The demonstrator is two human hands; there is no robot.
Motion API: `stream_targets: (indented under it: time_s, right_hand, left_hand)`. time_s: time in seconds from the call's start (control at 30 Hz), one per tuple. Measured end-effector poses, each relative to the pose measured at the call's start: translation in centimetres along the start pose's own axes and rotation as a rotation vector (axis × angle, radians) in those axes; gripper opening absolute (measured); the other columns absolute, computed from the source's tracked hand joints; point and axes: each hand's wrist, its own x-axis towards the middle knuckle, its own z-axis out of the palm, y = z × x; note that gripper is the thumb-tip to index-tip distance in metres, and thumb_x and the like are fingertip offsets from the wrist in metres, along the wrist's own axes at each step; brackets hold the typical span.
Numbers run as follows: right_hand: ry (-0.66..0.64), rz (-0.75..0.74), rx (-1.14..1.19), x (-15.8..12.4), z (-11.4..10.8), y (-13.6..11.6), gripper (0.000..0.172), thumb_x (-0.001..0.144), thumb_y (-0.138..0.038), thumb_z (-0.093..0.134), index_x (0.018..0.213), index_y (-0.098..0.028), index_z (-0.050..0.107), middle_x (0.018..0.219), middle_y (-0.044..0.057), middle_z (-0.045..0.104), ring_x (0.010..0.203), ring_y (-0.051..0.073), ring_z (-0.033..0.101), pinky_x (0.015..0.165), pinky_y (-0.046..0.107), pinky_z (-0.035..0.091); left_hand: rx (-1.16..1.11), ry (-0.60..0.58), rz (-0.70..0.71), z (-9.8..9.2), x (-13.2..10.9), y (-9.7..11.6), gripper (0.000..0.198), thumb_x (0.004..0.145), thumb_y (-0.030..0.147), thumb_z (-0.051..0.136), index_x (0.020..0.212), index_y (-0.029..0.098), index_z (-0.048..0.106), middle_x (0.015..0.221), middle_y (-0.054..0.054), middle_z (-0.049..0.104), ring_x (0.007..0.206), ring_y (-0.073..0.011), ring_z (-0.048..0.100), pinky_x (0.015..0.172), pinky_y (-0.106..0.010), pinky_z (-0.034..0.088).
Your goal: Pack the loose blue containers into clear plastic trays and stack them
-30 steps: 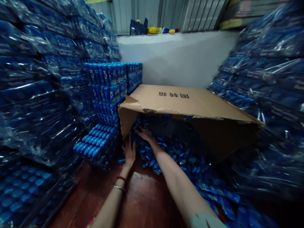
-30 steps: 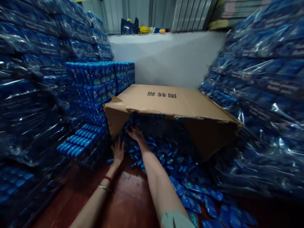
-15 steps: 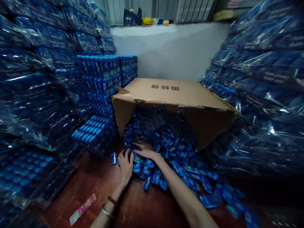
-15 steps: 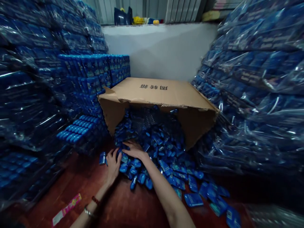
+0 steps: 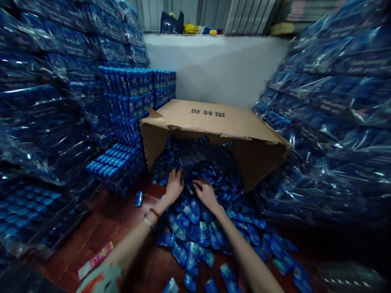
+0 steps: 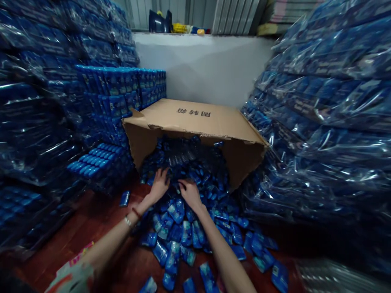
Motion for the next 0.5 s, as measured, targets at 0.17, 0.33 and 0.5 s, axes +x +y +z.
stream_targets:
  time_s: [0.17, 0.33, 0.5]
  right_hand:
    - [0.114, 0.061, 0.048, 2.5, -2.0, -0.1, 0.029, 0.086, -0.026, 0.042, 0.099, -0.023, 0.068, 0.1, 0.004, 0.07, 0.096, 0.019, 0.063, 0.087, 0.034, 0.047]
    - [0.208, 0.091, 0.229, -3.5, -6.1, -4.6, 0.024, 0.087, -0.032, 0.048, 0.093, -0.023, 0.069, 0.091, 0.004, 0.071, 0.086, 0.019, 0.066, 0.078, 0.033, 0.051]
    - [0.046, -0.076, 0.21, -13.2, -12.1, -13.2, 0.023, 0.083, -0.028, 0.054, 0.099, -0.039, 0.066, 0.088, 0.0, 0.07, 0.085, 0.021, 0.066, 0.075, 0.038, 0.054]
  left_hand:
    - [0.007, -0.099, 0.081, 1.1, 7.6, 0.2, 0.038, 0.079, 0.0, 0.046, 0.11, 0.015, 0.06, 0.117, -0.014, 0.057, 0.106, -0.025, 0.056, 0.088, -0.036, 0.047]
    - [-0.057, -0.145, 0.161, -1.5, 3.6, -0.6, 0.023, 0.088, 0.013, 0.045, 0.104, 0.018, 0.061, 0.108, -0.011, 0.061, 0.1, -0.0211, 0.06, 0.086, -0.032, 0.048]
    - [-0.248, 0.004, 0.346, -6.6, -9.1, -2.6, 0.02, 0.09, 0.022, 0.047, 0.105, 0.02, 0.06, 0.104, -0.007, 0.062, 0.098, -0.017, 0.061, 0.085, -0.029, 0.051]
